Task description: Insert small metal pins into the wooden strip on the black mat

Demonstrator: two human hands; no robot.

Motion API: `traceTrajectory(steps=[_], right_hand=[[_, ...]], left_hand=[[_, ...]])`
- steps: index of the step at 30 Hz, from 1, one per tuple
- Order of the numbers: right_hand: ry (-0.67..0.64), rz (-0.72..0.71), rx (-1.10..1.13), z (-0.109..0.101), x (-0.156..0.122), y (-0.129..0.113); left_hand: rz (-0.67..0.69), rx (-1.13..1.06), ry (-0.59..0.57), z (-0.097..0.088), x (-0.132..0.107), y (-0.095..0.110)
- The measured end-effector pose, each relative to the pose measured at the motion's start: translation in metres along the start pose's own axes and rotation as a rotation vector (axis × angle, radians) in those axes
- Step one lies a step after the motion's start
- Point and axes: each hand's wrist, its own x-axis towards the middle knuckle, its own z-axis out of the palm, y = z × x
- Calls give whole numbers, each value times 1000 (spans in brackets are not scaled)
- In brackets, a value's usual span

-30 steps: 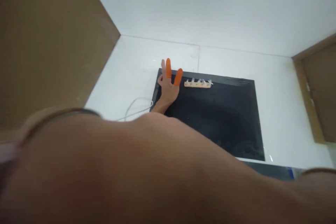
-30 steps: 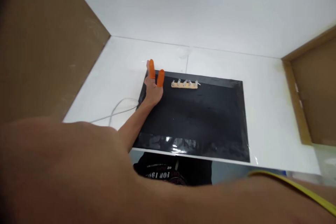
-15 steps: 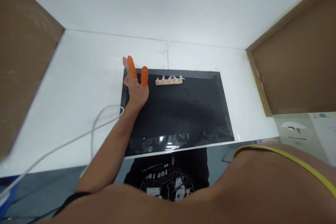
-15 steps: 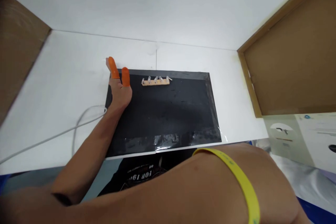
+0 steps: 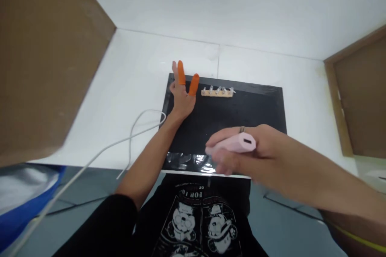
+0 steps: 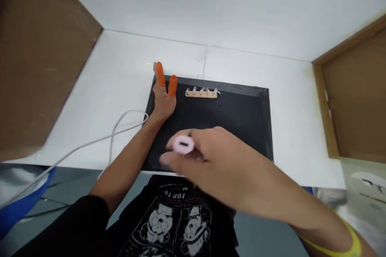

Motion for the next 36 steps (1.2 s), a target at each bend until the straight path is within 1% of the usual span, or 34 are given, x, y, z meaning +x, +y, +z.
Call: traceTrajectory(steps=[2, 3, 4, 6, 7, 9, 11, 13, 16, 18, 21, 24, 28, 30, 33, 36], right_hand=[[-153, 63, 78, -4, 9, 3], [-187, 98, 132, -4, 12, 7], [-181, 120, 187, -2, 14, 13], [-72, 115, 278, 7, 16, 27], [6, 94, 312, 14, 17, 34], [175, 15, 365, 30, 18, 48], [345, -108, 388, 48, 20, 60], [468, -244, 355, 64, 26, 73], [582, -414, 149, 74, 41, 98], [638, -475, -13, 72, 55, 115], [691, -498, -162, 60, 78, 135], [728, -541, -197, 49, 98, 142], [807, -613, -246, 42, 113, 143], [820, -668, -276, 41, 115, 145], [808, -765, -293, 44, 112, 145], [762, -836, -412, 51, 107, 139]], left_hand=[[7, 3, -6, 2, -1, 5], [13, 0, -14, 2, -2, 7], [16, -5, -23, 2, -2, 8], [13, -21, -42, 0, -3, 11], [6, -34, -57, -1, -4, 11], [-13, -84, -107, -2, -4, 11], [-39, -175, -175, -1, -4, 9], [-67, -305, -250, 1, -5, 7], [-99, -500, -343, 2, -7, 9], [-127, -545, -370, 0, -7, 17], [-167, -475, -371, -6, -6, 36], [-190, -402, -360, -14, -1, 53], [-211, -403, -367, -23, 2, 65], [-164, -412, -402, -29, -1, 71], [0, -341, -550, -34, -8, 81], [140, -257, -681, -33, -15, 87]])
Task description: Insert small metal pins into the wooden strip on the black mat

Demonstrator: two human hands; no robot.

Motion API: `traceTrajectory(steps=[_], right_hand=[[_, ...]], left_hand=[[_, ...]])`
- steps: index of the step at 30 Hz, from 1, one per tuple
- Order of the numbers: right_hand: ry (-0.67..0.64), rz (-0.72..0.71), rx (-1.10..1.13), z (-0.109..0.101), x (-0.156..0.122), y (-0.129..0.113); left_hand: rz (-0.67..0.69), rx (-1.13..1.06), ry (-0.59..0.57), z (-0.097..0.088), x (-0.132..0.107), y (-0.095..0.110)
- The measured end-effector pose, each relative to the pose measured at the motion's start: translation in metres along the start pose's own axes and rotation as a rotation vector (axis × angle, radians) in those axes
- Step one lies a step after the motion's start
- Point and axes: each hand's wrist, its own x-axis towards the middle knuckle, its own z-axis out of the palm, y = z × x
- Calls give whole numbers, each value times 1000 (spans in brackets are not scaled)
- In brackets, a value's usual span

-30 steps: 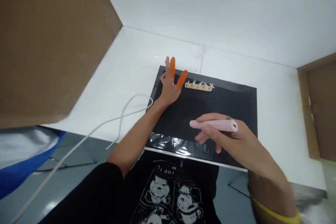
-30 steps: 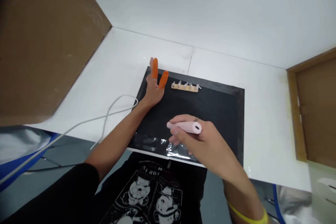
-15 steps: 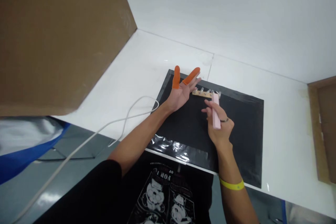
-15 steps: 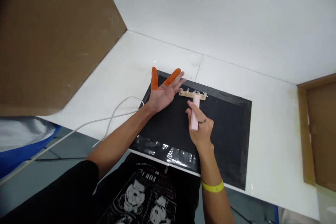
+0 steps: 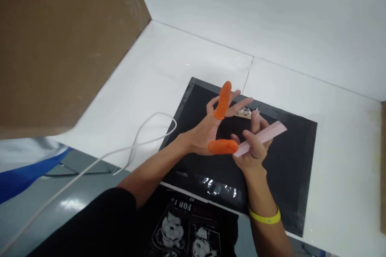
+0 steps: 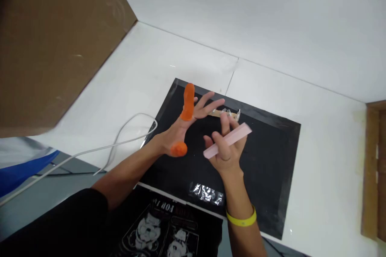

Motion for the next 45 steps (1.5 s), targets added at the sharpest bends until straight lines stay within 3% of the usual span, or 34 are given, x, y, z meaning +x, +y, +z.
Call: traceTrajectory(steps=[6, 16, 21, 27, 36, 45], right_hand=[[-70, -144, -204, 4, 7, -22], [-99, -101, -294, 4, 5, -23], [14, -126, -295, 1, 3, -21], [-142, -61, -327, 1, 8, -24], [49, -28, -253, -5, -1, -8], [19, -51, -303, 0, -1, -13]], left_hand=[[25, 63, -104, 7, -2, -6], [-21, 121, -140, 8, -4, -7], [-10, 111, -71, 8, -5, -3], [-10, 126, -120, 5, -5, -3], [-45, 155, -43, 10, -5, -7], [0, 225, -4, 15, -5, -10]])
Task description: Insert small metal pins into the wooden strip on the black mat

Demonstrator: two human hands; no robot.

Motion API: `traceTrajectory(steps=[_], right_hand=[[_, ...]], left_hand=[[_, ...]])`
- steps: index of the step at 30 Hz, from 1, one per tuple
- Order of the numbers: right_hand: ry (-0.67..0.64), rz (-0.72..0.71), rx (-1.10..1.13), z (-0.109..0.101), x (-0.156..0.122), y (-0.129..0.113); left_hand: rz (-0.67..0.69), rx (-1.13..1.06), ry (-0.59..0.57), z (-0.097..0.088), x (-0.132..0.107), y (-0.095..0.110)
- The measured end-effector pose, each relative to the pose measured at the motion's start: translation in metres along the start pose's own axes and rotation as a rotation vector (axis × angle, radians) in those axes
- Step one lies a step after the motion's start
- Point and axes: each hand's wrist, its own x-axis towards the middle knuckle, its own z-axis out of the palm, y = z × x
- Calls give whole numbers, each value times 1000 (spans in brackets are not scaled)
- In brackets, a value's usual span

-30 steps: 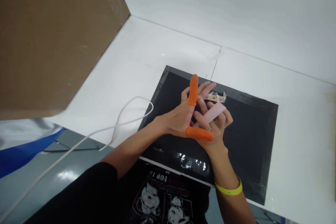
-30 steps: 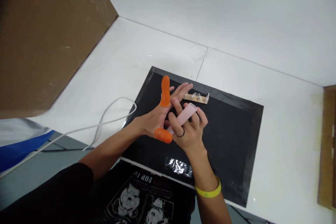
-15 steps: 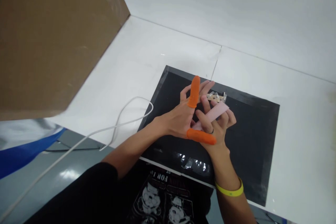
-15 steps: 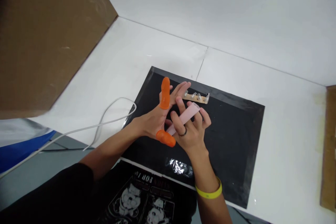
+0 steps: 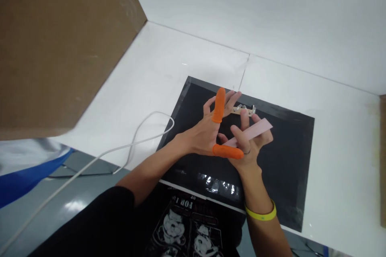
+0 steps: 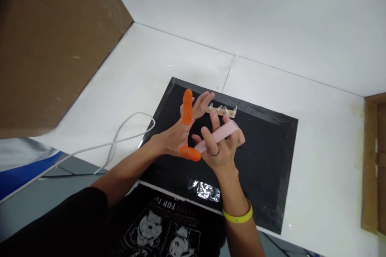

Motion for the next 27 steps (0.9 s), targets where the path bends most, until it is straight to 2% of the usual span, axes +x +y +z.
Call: traceTrajectory(steps=[5, 12, 15, 18, 27], right_hand=[[-50, -29, 6, -1, 5, -5], [-65, -33, 9, -1, 5, -6], [-22, -27, 43, 0, 4, -4], [35, -19, 56, 0, 4, -1], [10, -16, 8, 1, 5, -1]], left_hand=[[75, 17, -15, 4, -2, -3], [84, 49, -56, -3, -1, 0], [58, 83, -29, -3, -1, 2], [19, 105, -52, -3, -1, 4], [42, 165, -68, -4, 0, 7]])
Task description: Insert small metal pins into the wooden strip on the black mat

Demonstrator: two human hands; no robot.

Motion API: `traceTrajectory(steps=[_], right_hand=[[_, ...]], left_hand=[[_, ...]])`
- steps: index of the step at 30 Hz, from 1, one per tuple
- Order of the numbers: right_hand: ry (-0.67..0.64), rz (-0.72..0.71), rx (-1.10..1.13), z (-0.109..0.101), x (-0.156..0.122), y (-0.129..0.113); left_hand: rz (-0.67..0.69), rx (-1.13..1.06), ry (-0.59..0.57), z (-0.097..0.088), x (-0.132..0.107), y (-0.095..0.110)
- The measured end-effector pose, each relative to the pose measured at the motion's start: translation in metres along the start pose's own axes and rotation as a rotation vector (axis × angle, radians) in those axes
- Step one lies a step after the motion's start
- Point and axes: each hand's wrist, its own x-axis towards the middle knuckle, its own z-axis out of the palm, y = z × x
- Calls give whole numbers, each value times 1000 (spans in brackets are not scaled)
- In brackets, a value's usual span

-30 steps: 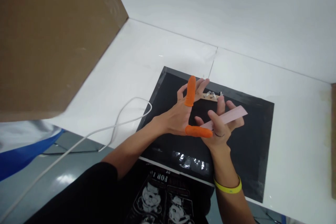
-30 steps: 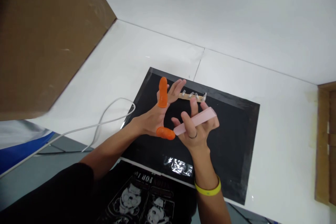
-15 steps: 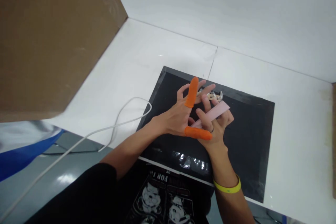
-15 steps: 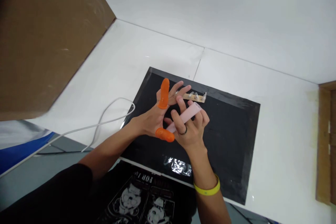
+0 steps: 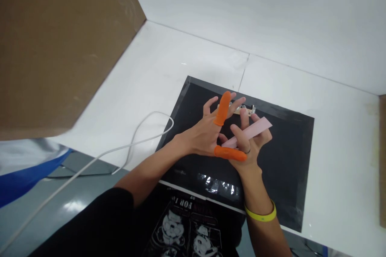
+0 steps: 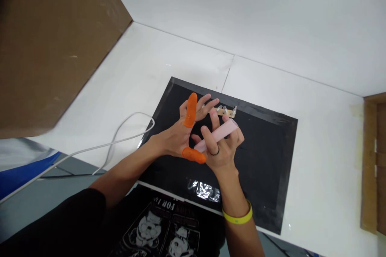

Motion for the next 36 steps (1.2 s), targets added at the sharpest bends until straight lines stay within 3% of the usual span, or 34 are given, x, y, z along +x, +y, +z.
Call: traceTrajectory(steps=[6, 10, 14, 19, 27, 30, 36], right_hand=[[13, 72, 84, 2, -4, 4], [100, 210, 259, 1, -10, 11], [197, 370, 337, -1, -11, 10], [261, 519, 456, -2, -6, 1], [111, 446, 344, -3, -12, 8], [116, 412, 292, -1, -9, 10], [176, 432, 319, -3, -6, 12]], left_hand=[[63, 56, 23, 4, -2, -2], [193, 166, 131, 16, -4, 1], [323, 300, 250, 35, -5, 16], [288, 389, 174, 59, -11, 35], [335, 416, 92, 68, -16, 27], [301, 382, 97, 69, -15, 24], [269, 306, 250, 65, -8, 24]])
